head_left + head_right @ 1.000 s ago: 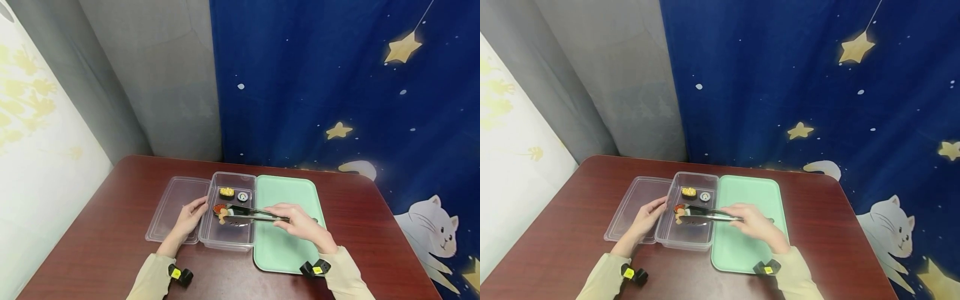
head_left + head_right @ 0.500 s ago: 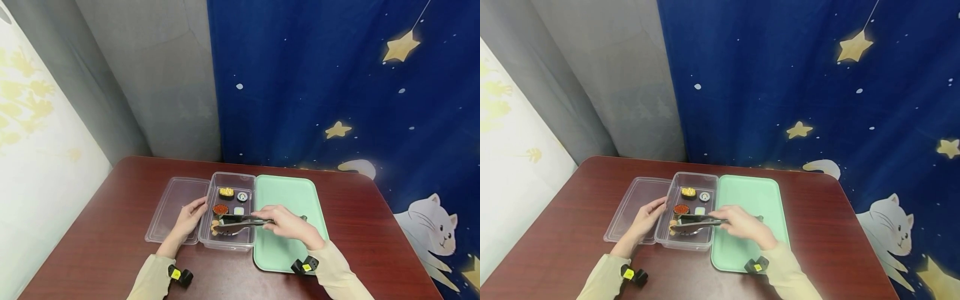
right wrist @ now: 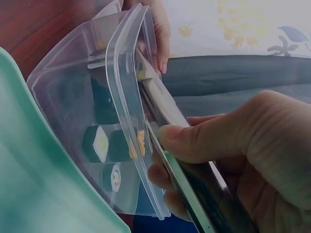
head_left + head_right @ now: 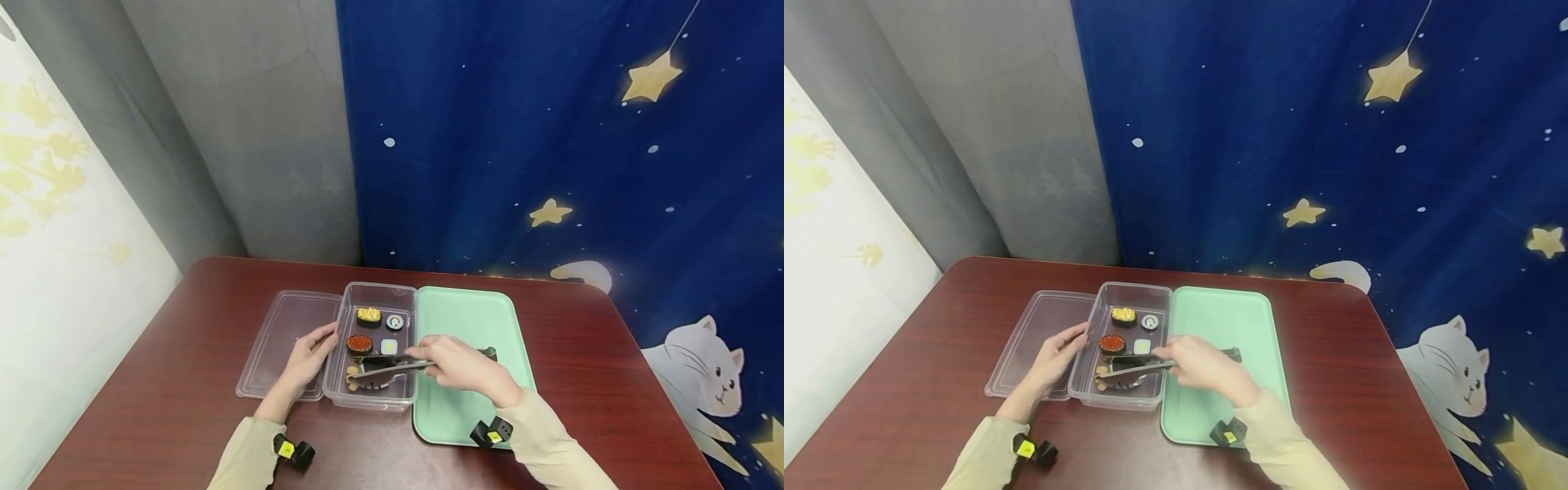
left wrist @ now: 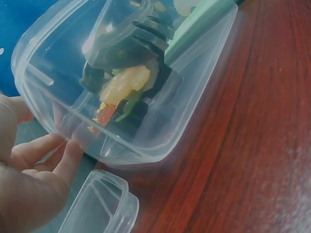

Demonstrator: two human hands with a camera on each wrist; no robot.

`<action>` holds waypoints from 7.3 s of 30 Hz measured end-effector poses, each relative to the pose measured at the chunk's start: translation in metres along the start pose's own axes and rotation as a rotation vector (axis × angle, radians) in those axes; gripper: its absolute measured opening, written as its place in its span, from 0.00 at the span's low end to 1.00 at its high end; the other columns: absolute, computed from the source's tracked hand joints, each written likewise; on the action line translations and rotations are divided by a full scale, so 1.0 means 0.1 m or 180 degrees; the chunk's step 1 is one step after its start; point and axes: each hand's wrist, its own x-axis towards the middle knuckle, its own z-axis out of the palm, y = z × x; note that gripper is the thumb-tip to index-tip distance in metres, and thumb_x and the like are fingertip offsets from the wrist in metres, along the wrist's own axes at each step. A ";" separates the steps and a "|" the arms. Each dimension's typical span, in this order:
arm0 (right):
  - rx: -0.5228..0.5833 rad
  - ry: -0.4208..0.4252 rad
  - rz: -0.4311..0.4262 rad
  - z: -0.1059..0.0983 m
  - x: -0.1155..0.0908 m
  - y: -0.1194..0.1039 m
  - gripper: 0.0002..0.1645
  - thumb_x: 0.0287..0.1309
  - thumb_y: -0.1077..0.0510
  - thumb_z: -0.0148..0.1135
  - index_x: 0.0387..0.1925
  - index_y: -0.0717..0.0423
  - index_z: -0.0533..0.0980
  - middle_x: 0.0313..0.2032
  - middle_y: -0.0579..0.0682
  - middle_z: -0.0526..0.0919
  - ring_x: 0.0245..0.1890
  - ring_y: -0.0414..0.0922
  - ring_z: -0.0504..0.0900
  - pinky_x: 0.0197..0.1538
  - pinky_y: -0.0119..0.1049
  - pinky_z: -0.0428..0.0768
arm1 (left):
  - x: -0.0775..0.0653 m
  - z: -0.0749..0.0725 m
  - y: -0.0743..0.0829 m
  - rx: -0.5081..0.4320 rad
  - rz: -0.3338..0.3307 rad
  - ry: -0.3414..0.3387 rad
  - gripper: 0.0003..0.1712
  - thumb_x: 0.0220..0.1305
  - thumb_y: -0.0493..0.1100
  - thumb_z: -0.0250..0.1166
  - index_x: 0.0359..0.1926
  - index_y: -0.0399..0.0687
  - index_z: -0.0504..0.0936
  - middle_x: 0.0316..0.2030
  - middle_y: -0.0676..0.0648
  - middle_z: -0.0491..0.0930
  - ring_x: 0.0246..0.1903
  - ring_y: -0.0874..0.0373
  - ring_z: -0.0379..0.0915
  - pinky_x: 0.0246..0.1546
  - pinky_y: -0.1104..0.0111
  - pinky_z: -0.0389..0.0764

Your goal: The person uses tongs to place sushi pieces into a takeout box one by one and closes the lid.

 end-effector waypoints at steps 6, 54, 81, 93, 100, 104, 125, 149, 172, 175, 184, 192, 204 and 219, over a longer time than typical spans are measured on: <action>-0.0172 -0.0046 0.0022 -0.01 0.04 -0.05 0.25 0.45 0.72 0.61 0.50 0.62 0.79 0.34 0.48 0.80 0.30 0.37 0.73 0.33 0.28 0.74 | 0.00 -0.01 -0.01 -0.0010 0.0003 0.0006 0.24 0.69 0.37 0.54 0.62 0.27 0.65 0.60 0.30 0.67 0.59 0.44 0.65 0.48 0.83 0.68; 0.0362 0.1355 0.0629 -0.18 -0.77 0.38 0.30 0.49 0.68 0.68 0.56 0.67 0.72 0.46 0.57 0.80 0.35 0.44 0.76 0.33 0.32 0.74 | 0.01 0.01 -0.02 -0.0007 -0.0012 0.0040 0.23 0.69 0.36 0.54 0.61 0.28 0.67 0.58 0.31 0.69 0.57 0.43 0.67 0.47 0.81 0.70; 0.0151 0.2477 0.2725 0.11 -1.33 0.88 0.34 0.48 0.69 0.65 0.56 0.80 0.65 0.43 0.78 0.71 0.42 0.72 0.70 0.47 0.62 0.67 | 0.00 0.01 -0.01 -0.0069 0.0044 0.0040 0.23 0.69 0.35 0.53 0.61 0.26 0.66 0.60 0.31 0.67 0.59 0.44 0.64 0.48 0.83 0.68; 0.0333 0.2079 0.3331 0.27 -1.43 1.07 0.36 0.54 0.65 0.58 0.59 0.83 0.58 0.48 0.83 0.65 0.48 0.76 0.63 0.53 0.64 0.63 | -0.01 0.01 0.00 -0.0005 0.0043 0.0027 0.24 0.69 0.36 0.53 0.62 0.27 0.66 0.61 0.32 0.66 0.60 0.45 0.63 0.49 0.83 0.67; 0.0429 0.1892 0.3551 0.38 -1.45 1.15 0.38 0.56 0.64 0.57 0.62 0.82 0.55 0.51 0.83 0.62 0.51 0.76 0.62 0.53 0.64 0.64 | -0.02 0.00 0.00 -0.0033 0.0043 0.0010 0.24 0.69 0.37 0.53 0.62 0.27 0.65 0.61 0.31 0.66 0.61 0.44 0.63 0.49 0.83 0.67; 0.0437 0.1820 0.3609 0.41 -1.46 1.17 0.39 0.56 0.64 0.57 0.62 0.82 0.54 0.51 0.83 0.62 0.51 0.76 0.62 0.51 0.64 0.65 | -0.01 0.00 -0.02 -0.0013 0.0041 0.0002 0.25 0.69 0.37 0.54 0.62 0.26 0.65 0.61 0.31 0.66 0.60 0.44 0.63 0.49 0.83 0.67; 0.0218 0.2740 0.2889 0.35 -1.25 1.03 0.33 0.52 0.63 0.65 0.57 0.77 0.67 0.54 0.73 0.70 0.54 0.67 0.68 0.54 0.60 0.66 | 0.00 -0.01 0.02 0.0198 0.0007 0.0067 0.24 0.69 0.39 0.55 0.61 0.29 0.68 0.59 0.33 0.70 0.57 0.49 0.67 0.49 0.81 0.68; 0.0681 0.3004 0.1130 0.09 0.24 0.36 0.27 0.49 0.63 0.69 0.52 0.70 0.75 0.44 0.64 0.80 0.42 0.56 0.80 0.41 0.49 0.79 | -0.22 -0.81 0.09 0.0628 0.0093 0.0542 0.22 0.67 0.38 0.57 0.58 0.28 0.71 0.54 0.32 0.75 0.45 0.68 0.76 0.44 0.85 0.70; 0.1446 0.1736 0.0645 0.49 1.41 -0.64 0.23 0.57 0.58 0.62 0.52 0.68 0.76 0.46 0.61 0.81 0.42 0.52 0.81 0.43 0.40 0.79 | -0.42 -1.35 -0.13 0.1417 -0.0430 0.0916 0.22 0.65 0.39 0.59 0.56 0.30 0.73 0.50 0.34 0.78 0.47 0.49 0.77 0.37 0.84 0.71; 0.1635 0.1547 0.1046 0.56 1.57 -0.76 0.27 0.57 0.57 0.62 0.55 0.69 0.73 0.52 0.63 0.77 0.51 0.54 0.77 0.52 0.42 0.76 | -0.38 -1.38 -0.14 0.1526 -0.0385 0.0853 0.22 0.64 0.39 0.60 0.55 0.29 0.74 0.48 0.34 0.79 0.46 0.45 0.78 0.37 0.80 0.75; 0.2289 0.1234 0.2008 0.75 1.88 -1.01 0.39 0.57 0.56 0.61 0.64 0.73 0.60 0.66 0.69 0.58 0.67 0.62 0.54 0.67 0.51 0.55 | -0.11 -1.28 -0.15 0.2211 0.0139 0.0759 0.16 0.55 0.34 0.64 0.42 0.24 0.78 0.31 0.34 0.83 0.31 0.44 0.81 0.33 0.57 0.81; 0.2743 0.1433 0.2431 0.90 2.00 -1.14 0.45 0.52 0.58 0.63 0.66 0.74 0.54 0.68 0.71 0.49 0.69 0.63 0.45 0.69 0.52 0.48 | -0.09 -1.32 -0.13 0.2598 -0.0032 0.0853 0.07 0.50 0.34 0.62 0.30 0.32 0.82 0.24 0.40 0.82 0.23 0.50 0.76 0.24 0.58 0.77; 0.2996 0.1388 0.2765 1.12 2.07 -1.17 0.48 0.50 0.61 0.61 0.67 0.75 0.49 0.68 0.72 0.46 0.69 0.64 0.43 0.69 0.52 0.48 | -0.27 -1.62 -0.10 0.2445 -0.0201 0.0676 0.07 0.49 0.33 0.61 0.29 0.31 0.80 0.24 0.38 0.82 0.24 0.51 0.78 0.24 0.62 0.78; 0.3298 0.2125 0.2643 1.10 2.14 -1.04 0.21 0.47 0.74 0.56 0.46 0.68 0.79 0.36 0.55 0.84 0.37 0.41 0.80 0.38 0.29 0.77 | -0.41 -1.94 0.16 0.2323 -0.0273 0.0837 0.11 0.58 0.35 0.58 0.36 0.28 0.79 0.28 0.36 0.82 0.20 0.57 0.75 0.21 0.66 0.75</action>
